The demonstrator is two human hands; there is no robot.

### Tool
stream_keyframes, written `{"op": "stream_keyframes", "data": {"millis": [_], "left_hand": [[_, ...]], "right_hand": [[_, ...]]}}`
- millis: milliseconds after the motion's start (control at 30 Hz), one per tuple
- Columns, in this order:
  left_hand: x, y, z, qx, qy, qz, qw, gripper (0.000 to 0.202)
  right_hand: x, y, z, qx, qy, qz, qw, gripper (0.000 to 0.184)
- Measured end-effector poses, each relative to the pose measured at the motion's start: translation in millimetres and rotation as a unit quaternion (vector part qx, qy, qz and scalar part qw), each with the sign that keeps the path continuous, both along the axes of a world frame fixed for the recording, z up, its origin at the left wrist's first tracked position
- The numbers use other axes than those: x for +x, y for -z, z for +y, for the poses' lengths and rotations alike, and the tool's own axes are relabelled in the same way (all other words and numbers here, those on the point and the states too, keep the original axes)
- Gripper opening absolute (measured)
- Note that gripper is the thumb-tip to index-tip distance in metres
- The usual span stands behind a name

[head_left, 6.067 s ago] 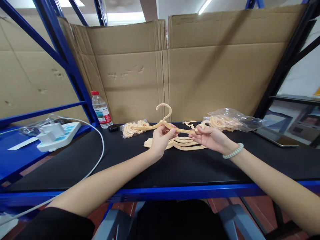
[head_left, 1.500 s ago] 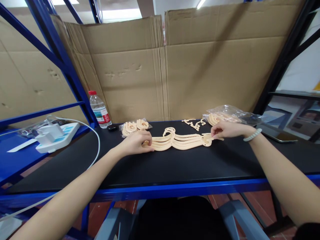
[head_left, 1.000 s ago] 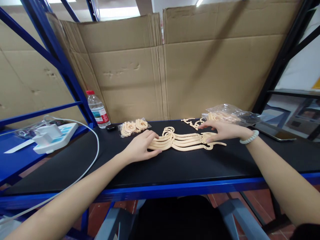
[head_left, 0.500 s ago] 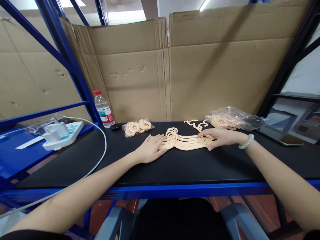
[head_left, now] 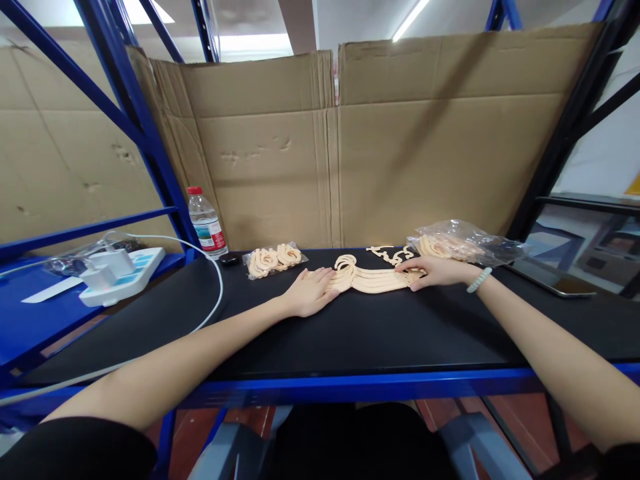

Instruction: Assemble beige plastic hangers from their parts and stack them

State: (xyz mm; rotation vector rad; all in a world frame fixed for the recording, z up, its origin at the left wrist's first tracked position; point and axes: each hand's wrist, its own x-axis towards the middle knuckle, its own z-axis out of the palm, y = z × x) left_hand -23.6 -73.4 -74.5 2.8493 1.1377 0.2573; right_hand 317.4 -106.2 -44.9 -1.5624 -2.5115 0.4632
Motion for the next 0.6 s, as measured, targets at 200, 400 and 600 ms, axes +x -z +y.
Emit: {"op": "stream_keyframes", "data": {"millis": [200,400,600], "left_hand": [[12,0.2,13,0.021,-0.011,0.045,0.999,0.064],[10,2.4,12,0.030,-0.014,0.035,0.999,0.062],[7,-0.5,5,0.129,-0.007,-0.014,0.992,0.058]], "right_hand": [[5,1.3,3,0.014,0.014,0.008,1.000,0.061],[5,1.9,5,0.025,0.011,0.015,1.000,0.059],[6,-0.7,-3,0.073,0.015,0.020,0.997,0.053]]}}
